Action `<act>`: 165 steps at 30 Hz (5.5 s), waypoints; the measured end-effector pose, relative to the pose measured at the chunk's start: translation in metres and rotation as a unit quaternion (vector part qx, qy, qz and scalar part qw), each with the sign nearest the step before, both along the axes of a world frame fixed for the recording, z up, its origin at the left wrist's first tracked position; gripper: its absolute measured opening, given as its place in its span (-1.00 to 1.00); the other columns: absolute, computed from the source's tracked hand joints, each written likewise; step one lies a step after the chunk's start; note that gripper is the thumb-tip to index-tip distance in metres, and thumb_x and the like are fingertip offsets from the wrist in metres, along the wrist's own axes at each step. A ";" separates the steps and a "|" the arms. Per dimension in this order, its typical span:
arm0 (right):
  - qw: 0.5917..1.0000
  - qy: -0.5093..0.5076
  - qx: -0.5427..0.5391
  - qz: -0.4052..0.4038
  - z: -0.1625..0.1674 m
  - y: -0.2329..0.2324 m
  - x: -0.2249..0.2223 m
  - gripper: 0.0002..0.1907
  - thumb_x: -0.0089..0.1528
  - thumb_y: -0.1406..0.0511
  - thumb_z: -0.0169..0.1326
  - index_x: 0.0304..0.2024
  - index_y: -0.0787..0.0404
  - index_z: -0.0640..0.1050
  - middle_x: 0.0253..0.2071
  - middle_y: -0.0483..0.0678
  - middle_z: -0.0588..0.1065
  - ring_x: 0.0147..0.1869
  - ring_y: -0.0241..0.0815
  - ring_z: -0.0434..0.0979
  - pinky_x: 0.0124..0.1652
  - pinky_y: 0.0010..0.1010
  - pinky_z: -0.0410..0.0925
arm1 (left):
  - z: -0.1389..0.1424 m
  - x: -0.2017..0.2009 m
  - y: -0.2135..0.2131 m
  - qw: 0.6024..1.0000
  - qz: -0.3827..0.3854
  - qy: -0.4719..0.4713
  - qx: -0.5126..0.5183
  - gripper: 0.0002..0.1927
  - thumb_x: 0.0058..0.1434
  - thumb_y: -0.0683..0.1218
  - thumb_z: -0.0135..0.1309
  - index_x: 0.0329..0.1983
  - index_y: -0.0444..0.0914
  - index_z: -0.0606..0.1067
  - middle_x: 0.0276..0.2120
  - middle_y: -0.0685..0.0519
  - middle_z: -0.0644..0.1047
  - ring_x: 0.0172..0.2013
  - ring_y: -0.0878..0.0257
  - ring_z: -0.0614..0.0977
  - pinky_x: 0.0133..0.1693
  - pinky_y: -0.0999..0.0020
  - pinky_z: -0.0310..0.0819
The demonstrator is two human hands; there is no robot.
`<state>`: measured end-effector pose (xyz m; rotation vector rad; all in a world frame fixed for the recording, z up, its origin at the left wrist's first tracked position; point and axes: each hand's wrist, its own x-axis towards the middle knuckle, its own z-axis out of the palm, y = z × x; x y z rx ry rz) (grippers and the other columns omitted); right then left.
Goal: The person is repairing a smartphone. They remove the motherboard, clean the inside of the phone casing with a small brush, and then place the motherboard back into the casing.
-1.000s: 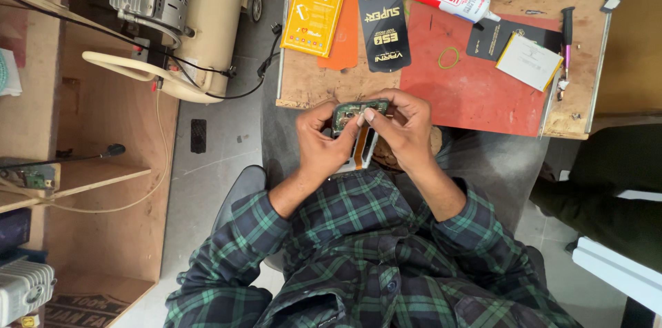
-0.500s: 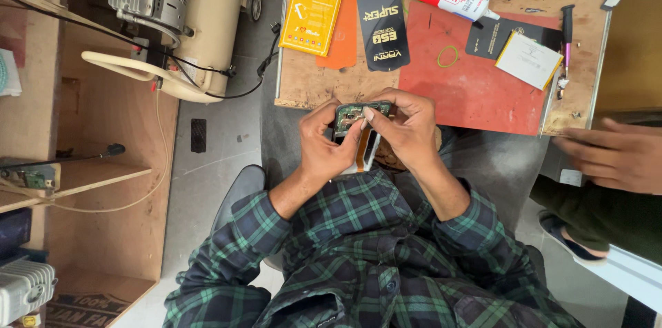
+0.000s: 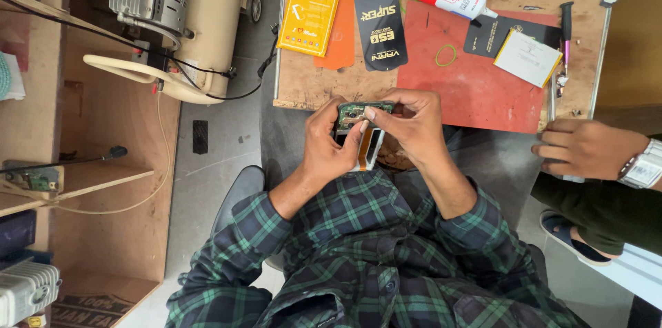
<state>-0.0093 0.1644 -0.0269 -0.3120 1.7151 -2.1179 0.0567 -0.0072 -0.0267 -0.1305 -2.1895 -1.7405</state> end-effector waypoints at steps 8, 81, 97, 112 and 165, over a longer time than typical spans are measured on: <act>0.997 -0.068 -0.017 -0.009 -0.009 0.008 -0.010 -0.90 0.29 0.45 0.20 -0.18 0.41 0.64 -0.29 -0.06 0.62 -0.28 -0.41 0.57 -0.27 -0.59 0.40 | -0.020 -0.005 0.003 0.965 -0.012 -0.105 0.241 -0.92 0.31 -0.26 0.21 -0.17 -0.38 0.58 -0.31 0.11 0.62 -0.30 0.49 0.57 -0.24 0.54 0.49; 0.993 -0.003 -0.110 -0.052 0.067 0.017 0.029 -0.79 0.40 0.42 0.12 0.02 0.49 0.57 -0.22 0.03 0.59 -0.23 -0.31 0.57 -0.27 -0.42 0.52 | 0.027 0.019 -0.016 0.645 -0.388 -0.224 0.619 0.00 0.30 0.37 0.08 0.60 -0.27 0.09 0.35 -0.36 0.30 0.01 0.01 0.52 -0.11 0.15 0.54; 0.992 -0.036 -0.101 -0.064 0.058 0.017 0.019 -0.79 0.41 0.41 0.10 -0.01 0.51 0.55 -0.29 0.01 0.57 -0.33 -0.27 0.57 -0.34 -0.38 0.50 | 0.016 0.016 -0.011 0.639 -0.375 -0.196 0.642 -0.12 0.46 0.35 -0.14 0.60 -0.31 0.06 0.40 -0.37 0.23 0.13 -0.05 0.52 -0.03 0.04 0.56; 0.992 -0.016 -0.060 -0.113 0.031 0.021 0.004 -0.82 0.42 0.41 0.16 -0.02 0.47 0.57 -0.14 0.03 0.60 -0.14 -0.30 0.59 -0.10 -0.47 0.46 | 0.004 0.005 -0.006 0.600 -0.390 -0.192 0.672 -0.15 0.47 0.39 -0.24 0.59 -0.24 0.03 0.44 -0.34 0.19 0.22 -0.11 0.50 0.10 -0.12 0.53; 0.703 0.381 0.569 -0.189 -0.025 0.215 -0.059 -0.52 0.18 0.53 0.03 0.15 0.24 0.65 0.15 0.11 0.41 0.30 0.16 0.29 0.26 -0.09 0.20 | -0.070 -0.069 -0.011 0.845 -0.242 -0.190 0.438 -0.23 0.50 0.34 -0.36 0.52 -0.29 0.18 0.38 -0.21 0.37 0.16 0.03 0.57 0.22 0.05 0.51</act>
